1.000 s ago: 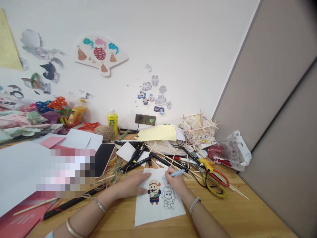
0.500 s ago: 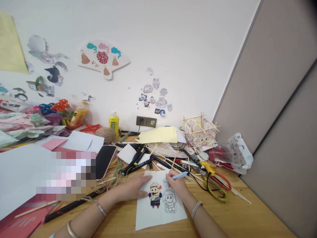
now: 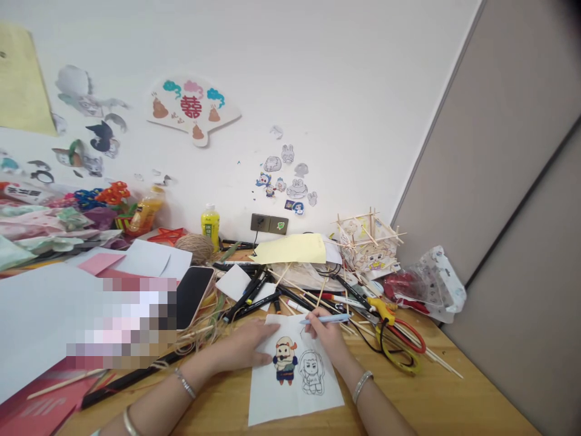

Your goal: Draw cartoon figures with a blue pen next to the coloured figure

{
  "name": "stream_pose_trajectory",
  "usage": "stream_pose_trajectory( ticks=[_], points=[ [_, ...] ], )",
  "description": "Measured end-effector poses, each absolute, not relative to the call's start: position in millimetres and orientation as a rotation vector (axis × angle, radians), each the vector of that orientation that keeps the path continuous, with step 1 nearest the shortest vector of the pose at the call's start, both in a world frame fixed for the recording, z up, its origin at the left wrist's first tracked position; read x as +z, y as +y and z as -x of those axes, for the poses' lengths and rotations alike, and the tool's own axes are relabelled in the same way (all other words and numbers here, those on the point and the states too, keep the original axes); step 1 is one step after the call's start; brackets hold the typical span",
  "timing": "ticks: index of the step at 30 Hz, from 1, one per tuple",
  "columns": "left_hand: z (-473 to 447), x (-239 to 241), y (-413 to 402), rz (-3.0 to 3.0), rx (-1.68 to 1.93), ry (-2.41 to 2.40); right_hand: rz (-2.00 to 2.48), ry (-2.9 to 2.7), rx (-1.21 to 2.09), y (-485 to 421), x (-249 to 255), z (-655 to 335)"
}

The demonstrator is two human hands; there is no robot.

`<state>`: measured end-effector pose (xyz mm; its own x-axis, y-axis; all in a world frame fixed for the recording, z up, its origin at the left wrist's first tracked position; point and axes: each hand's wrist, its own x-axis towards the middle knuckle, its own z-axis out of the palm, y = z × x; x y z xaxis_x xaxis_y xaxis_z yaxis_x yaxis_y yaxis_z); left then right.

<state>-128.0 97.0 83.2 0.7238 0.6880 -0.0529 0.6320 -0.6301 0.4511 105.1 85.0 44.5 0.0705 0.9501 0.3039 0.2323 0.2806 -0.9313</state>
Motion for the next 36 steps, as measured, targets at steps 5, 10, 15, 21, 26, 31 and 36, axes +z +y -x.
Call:
stream_pose_trajectory(
  ticks=[5,10,15,21,26,31,36],
  points=[
    [128.0,83.5,97.2,-2.480,0.171,1.008,1.188,-1.421,0.854,90.8,32.3,-104.7],
    [126.6,85.1,96.8,-2.471,0.151,1.021,1.209,-1.436,0.865,92.6,29.0,-105.9],
    [125.8,86.4,96.4,-2.448,0.112,1.063,1.235,-1.450,0.860,91.0,30.9,-105.1],
    [126.8,85.5,96.6,-2.446,0.116,1.052,1.218,-1.494,0.852,87.8,34.2,-104.7],
    [126.8,85.6,96.9,-2.446,0.103,1.054,1.244,-1.504,0.846,88.6,32.1,-105.6],
    [126.6,85.0,97.9,-2.470,0.125,1.038,1.242,-1.518,0.830,88.7,30.9,-105.7],
    [127.7,84.5,97.6,-2.450,0.118,1.047,1.232,-1.558,0.794,89.2,30.8,-106.0]
  ],
)
